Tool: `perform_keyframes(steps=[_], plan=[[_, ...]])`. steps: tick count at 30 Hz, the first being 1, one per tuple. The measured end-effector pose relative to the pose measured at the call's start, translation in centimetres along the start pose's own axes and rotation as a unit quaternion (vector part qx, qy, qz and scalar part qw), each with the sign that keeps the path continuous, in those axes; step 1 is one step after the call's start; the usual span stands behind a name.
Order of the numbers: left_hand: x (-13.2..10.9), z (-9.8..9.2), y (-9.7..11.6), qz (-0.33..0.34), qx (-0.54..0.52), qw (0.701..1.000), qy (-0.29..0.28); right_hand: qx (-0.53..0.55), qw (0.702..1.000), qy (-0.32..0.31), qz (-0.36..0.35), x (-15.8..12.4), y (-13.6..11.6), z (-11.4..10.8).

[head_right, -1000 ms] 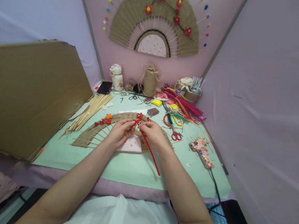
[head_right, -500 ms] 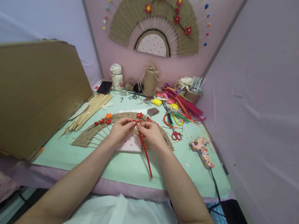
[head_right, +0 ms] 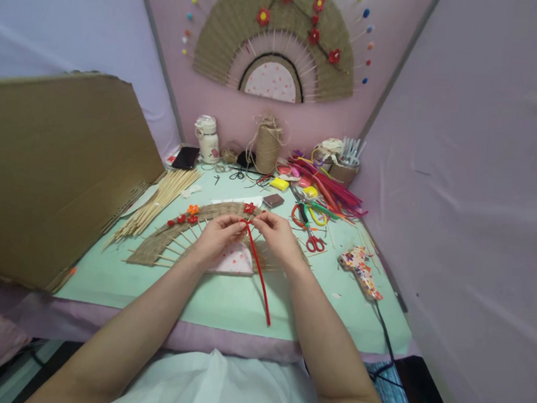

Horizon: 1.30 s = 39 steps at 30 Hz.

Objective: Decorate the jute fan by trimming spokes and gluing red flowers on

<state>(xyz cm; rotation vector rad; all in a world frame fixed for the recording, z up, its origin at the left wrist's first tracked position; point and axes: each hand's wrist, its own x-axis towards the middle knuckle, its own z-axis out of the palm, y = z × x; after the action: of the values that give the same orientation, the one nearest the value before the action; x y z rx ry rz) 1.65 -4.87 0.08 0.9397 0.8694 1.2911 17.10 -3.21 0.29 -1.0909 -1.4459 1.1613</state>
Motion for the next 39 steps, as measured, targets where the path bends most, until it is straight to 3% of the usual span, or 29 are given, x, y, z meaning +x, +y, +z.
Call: perform_keyframes(steps=[5,9,16,23,28,31,35,39], plan=[[-0.1,0.2,0.2,-0.002,-0.037,0.999,-0.015,0.151,0.981,-0.065,0.102,-0.1,0.1,0.0],[0.0,0.1,0.1,-0.015,-0.038,0.999,-0.030,0.180,0.969,-0.086,0.148,-0.2,0.1,0.2],[0.1,-0.1,-0.1,-0.060,-0.041,0.997,-0.041,0.079,0.988,-0.082,0.103,0.4,1.4,0.1],[0.1,-0.2,0.2,-0.099,-0.036,0.994,-0.036,0.010,0.994,-0.071,0.077,0.4,0.8,0.3],[0.4,-0.4,-0.1,-0.048,0.023,0.999,0.013,-0.006,0.997,-0.045,0.065,0.3,0.7,-0.1],[0.7,-0.7,-0.2,-0.018,0.064,0.997,0.043,0.012,0.993,-0.077,0.092,0.1,0.5,-0.4],[0.7,-0.8,-0.3,0.010,0.104,0.994,0.046,0.062,0.981,-0.119,0.139,-0.1,-0.2,-0.5],[0.4,-0.5,-0.1,0.019,0.116,0.992,0.039,0.088,0.978,-0.088,0.166,-0.2,-0.6,0.0]])
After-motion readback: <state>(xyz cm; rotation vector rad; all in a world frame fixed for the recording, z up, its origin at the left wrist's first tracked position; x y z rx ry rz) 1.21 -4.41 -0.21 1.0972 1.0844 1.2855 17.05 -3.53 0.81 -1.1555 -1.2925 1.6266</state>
